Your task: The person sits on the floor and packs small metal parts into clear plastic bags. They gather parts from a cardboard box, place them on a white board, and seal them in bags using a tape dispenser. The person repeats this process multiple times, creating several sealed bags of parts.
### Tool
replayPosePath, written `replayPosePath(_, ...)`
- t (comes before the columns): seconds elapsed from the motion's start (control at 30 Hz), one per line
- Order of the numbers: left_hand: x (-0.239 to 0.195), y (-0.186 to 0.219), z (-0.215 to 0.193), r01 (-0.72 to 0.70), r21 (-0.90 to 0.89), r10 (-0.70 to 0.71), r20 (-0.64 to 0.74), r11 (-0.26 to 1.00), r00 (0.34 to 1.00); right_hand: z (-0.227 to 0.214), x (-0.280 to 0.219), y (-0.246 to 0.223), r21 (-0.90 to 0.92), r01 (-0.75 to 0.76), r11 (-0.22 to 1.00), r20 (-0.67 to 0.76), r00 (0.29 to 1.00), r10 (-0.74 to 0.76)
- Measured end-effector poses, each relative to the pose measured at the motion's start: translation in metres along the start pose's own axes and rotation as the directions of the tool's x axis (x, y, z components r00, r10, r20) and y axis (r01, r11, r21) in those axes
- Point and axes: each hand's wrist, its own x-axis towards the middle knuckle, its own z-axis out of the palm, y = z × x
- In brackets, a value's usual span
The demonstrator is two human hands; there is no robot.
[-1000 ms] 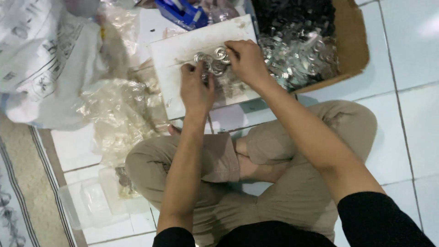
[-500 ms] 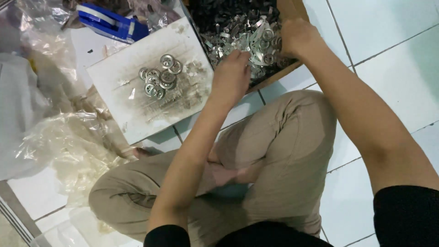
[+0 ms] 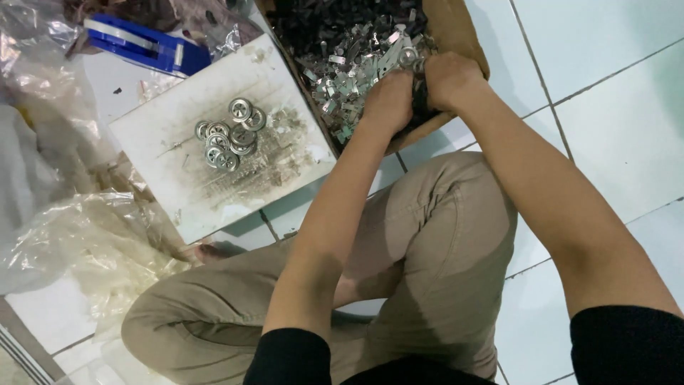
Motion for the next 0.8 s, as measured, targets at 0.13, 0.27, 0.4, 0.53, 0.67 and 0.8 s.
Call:
replayPosePath(0.13,-0.011,0.006,-0.025,0.017,0.013,-0.017,0.000,1.000,1.000,0.010,0.012,0.018,-0.043,0.084,0.996,-0.050,0.995,-0.086)
replayPosePath(0.27,-0.029,0.015,-0.067,0.130,-0.275,-0.109,0.091,0.953,0.990,-0.018,-0.021,0.037,0.042,0.251,0.967,-0.265,0.936,-0.232)
replayPosePath(0.4,-0.038,0.014,-0.080,0.113,-0.675,-0.153,0.000,0.729,0.988,-0.042,-0.056,0.051,0.392,0.411,0.823,-0.472,0.858,-0.204)
replayPosePath(0.53,-0.033,0.010,-0.074,0.084,-0.926,-0.167,0.023,0.369,0.986,-0.056,-0.069,0.037,0.473,0.480,0.739,-0.500,0.837,-0.223)
replayPosePath(0.67,-0.058,-0.002,-0.092,-0.042,-0.981,-0.159,-0.073,0.189,0.985,-0.063,-0.067,0.011,0.486,0.617,0.619,-0.586,0.756,-0.293)
replayPosePath(0.8,-0.111,-0.025,-0.129,-0.231,-0.881,-0.173,-0.325,0.412,0.930,-0.080,-0.082,-0.045,0.509,0.686,0.520,-0.598,0.716,-0.359)
